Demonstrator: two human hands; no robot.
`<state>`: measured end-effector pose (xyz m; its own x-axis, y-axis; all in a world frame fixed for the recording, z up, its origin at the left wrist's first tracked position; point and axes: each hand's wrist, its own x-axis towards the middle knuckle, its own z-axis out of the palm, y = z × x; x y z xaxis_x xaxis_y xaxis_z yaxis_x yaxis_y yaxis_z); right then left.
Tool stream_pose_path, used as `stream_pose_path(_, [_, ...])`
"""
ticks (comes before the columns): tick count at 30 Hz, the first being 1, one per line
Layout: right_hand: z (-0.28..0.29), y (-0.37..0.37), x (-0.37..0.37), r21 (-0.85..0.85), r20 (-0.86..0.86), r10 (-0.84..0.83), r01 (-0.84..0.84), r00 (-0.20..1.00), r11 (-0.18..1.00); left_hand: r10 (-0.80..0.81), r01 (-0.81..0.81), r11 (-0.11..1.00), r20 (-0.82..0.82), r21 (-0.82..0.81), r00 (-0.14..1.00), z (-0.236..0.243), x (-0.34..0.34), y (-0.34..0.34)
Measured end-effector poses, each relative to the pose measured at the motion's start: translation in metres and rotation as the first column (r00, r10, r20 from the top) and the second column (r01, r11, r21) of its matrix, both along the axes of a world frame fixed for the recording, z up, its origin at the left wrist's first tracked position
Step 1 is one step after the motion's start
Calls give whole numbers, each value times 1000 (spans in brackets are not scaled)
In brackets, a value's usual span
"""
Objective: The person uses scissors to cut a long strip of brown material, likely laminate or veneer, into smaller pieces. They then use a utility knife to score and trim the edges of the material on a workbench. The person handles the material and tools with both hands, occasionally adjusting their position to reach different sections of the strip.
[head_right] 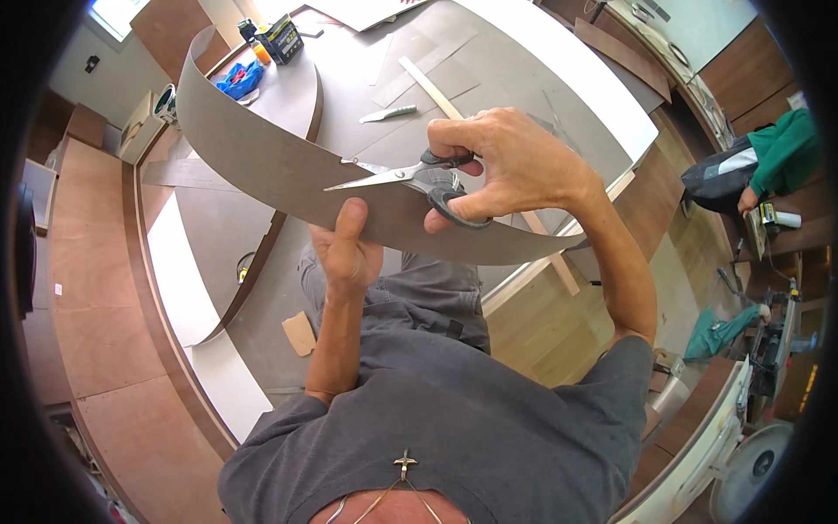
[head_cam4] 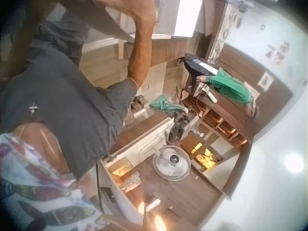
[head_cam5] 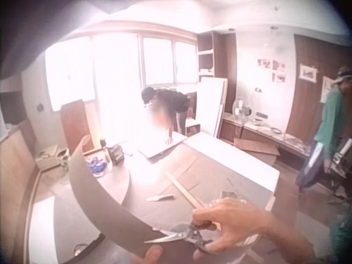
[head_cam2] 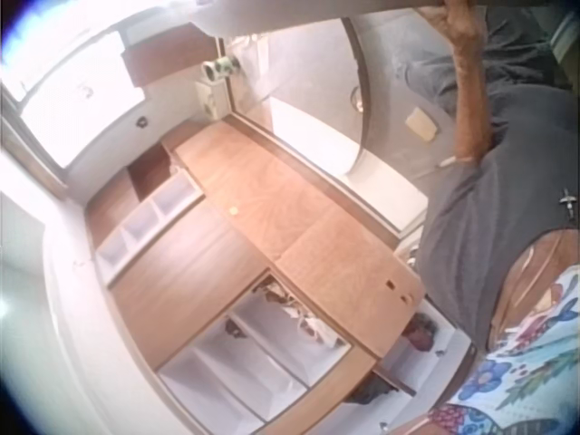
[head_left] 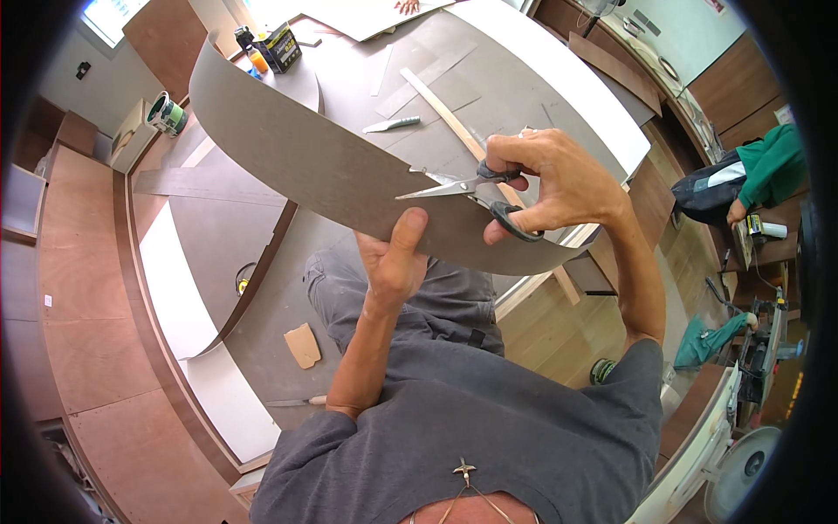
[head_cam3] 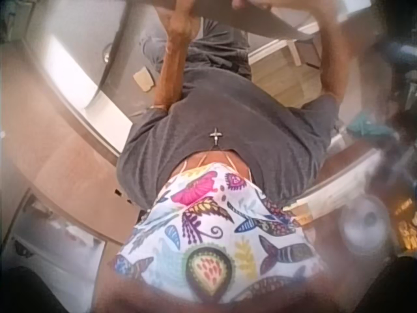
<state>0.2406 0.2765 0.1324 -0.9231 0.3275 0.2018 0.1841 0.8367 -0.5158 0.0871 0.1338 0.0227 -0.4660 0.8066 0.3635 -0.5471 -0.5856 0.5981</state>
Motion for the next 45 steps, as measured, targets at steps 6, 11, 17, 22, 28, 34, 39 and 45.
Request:
stream_pose_path(6, [2,-6,2,-35,-34,-17,16,999,999,3,-3,1000,-12,19,1000,2,-1,-1])
stream_pose_path(11, [2,-8,4,-42,-11,-57,57,998,997,23,-22,1000,-10,10,1000,2,1,-1])
stream_pose_path(17, [0,-10,4,-99,43,-114,117,993,988,18,-18,1000,-7,23,1000,5,2,-1])
stream_pose_path(22, [-1,-9,2,-79,-1,-62,62,998,995,-29,30,999,-46,25,999,2,2,0])
stream_pose_path(28, [-1,-9,3,-55,-7,-56,55,998,997,-63,63,998,-11,20,998,0,4,1])
stream_pose_path(34, [-3,-10,4,-77,-2,-97,97,995,992,-27,27,999,-16,33,1000,4,5,2])
stream_pose_path(39, [-6,-10,4,-92,-5,-133,132,991,987,-4,4,1000,-19,21,1000,2,4,4])
stream_pose_path(45, [0,-9,1,-25,-3,-64,64,998,998,-57,58,998,-41,27,998,2,5,4])
